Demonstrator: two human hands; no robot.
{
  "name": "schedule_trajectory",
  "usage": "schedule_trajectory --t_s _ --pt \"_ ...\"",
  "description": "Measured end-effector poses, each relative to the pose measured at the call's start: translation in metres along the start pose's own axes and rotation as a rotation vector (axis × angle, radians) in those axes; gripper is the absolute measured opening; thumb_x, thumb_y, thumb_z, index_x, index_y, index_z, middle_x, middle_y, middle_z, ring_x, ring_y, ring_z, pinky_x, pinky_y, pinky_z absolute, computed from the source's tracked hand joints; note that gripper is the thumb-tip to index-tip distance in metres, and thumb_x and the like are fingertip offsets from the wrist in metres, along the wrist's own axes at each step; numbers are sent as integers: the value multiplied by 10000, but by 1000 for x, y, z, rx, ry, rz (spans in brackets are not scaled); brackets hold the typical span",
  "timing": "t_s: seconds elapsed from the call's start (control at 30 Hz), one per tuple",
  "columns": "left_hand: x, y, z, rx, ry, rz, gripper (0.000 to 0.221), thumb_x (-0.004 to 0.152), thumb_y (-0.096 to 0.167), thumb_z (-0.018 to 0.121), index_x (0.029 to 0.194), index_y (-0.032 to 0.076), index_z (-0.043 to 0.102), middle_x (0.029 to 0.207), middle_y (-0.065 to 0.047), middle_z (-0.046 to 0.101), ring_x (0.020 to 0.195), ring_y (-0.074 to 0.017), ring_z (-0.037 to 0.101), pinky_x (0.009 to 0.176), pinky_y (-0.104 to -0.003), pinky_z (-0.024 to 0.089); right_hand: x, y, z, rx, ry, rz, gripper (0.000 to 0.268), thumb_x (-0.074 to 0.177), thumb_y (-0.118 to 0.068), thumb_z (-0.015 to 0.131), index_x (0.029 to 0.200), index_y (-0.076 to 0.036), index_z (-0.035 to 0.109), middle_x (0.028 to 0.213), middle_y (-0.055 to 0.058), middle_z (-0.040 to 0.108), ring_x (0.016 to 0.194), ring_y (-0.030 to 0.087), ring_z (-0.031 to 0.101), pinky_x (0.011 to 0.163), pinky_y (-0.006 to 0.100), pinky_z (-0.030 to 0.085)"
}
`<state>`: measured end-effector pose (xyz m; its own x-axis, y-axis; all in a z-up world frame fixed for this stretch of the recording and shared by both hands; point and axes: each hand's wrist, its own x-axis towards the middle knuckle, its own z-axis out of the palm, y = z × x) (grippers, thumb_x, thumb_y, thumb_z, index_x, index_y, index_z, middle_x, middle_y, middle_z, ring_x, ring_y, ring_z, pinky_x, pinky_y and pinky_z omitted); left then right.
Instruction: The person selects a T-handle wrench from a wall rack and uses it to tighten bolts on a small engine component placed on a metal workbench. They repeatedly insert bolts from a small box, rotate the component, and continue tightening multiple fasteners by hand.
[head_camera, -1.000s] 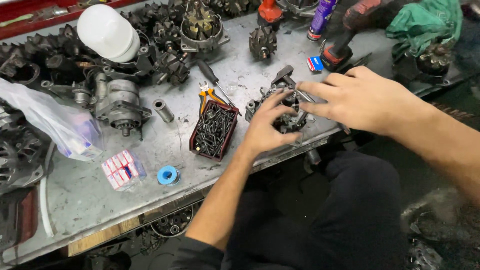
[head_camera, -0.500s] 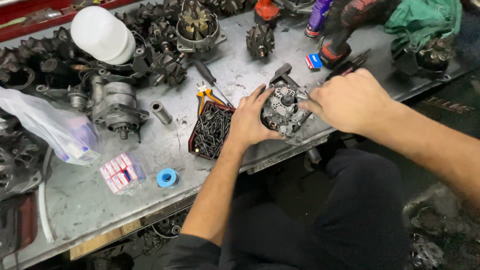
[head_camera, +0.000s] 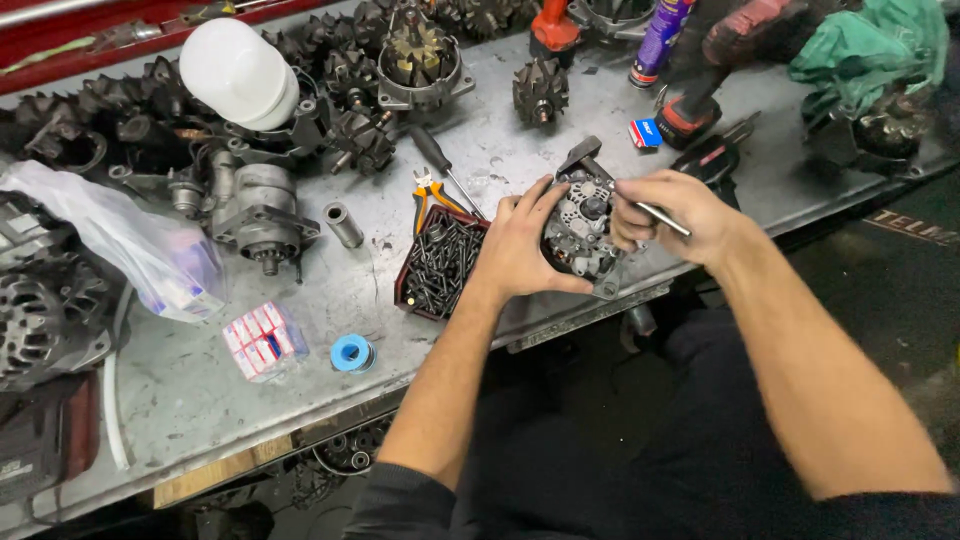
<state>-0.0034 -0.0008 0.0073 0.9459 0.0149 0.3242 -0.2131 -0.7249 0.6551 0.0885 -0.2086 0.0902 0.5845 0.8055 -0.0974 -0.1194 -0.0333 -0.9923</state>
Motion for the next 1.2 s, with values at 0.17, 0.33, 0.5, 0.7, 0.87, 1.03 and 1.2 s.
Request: schedule_trajectory --t_s 0.17,0.33,0.5,0.7,0.87,1.03,1.2 --pt "0 -1 2 -14 11 -16 1330 368 742 891 1534 295 431 1588 -16 428 1302 -380 511 1134 -453 459 -7 52 -2 637 -198 -282 463 814 -379 663 966 58 633 726 41 467 735 197 465 728 323 365" --pt "2 -6 6 -5 23 -42 1308 342 702 882 1518 334 443 1580 21 442 1297 -363 531 1109 -462 487 2 111 -17 577 -8 -468 564 872 -417 753 1110 86 664 723 67 512 748 193 482 713 322 355" --pt "-4 7 6 31 73 -70 1274 348 694 862 1496 308 467 1560 0 464 1269 -368 557 1069 -471 519 -2 87 23 450 221 -561 411 767 -170 862 1022 51 627 721 86 544 705 206 545 707 320 450" --pt "-7 13 10 52 120 -98 1242 376 660 853 1499 298 466 1563 -9 460 1275 -382 550 1039 -520 518 -2 78 58 204 685 -620 348 804 -163 907 993 -29 646 796 48 647 732 125 616 707 237 492" --pt "-9 3 0 57 65 -112 1258 378 565 897 1526 284 465 1620 -71 408 1418 -446 423 1176 -628 311 -20 75 48 490 543 -649 211 915 -117 787 1046 -65 630 810 97 602 700 152 588 633 204 499" --pt "-25 -19 1 -11 142 -150 817 597 445 901 1345 240 644 1455 -101 580 1383 -383 502 1147 -579 377 -7 80 71 539 374 -680 147 976 -153 701 1020 -15 673 805 148 568 702 201 536 641 283 483" --pt "-43 -6 5 -147 214 -105 608 682 356 834 1263 246 693 1413 -93 621 1342 -351 567 1125 -496 444 -9 43 82 481 364 -726 209 975 -144 683 1134 -9 698 985 232 695 749 199 614 650 316 525"
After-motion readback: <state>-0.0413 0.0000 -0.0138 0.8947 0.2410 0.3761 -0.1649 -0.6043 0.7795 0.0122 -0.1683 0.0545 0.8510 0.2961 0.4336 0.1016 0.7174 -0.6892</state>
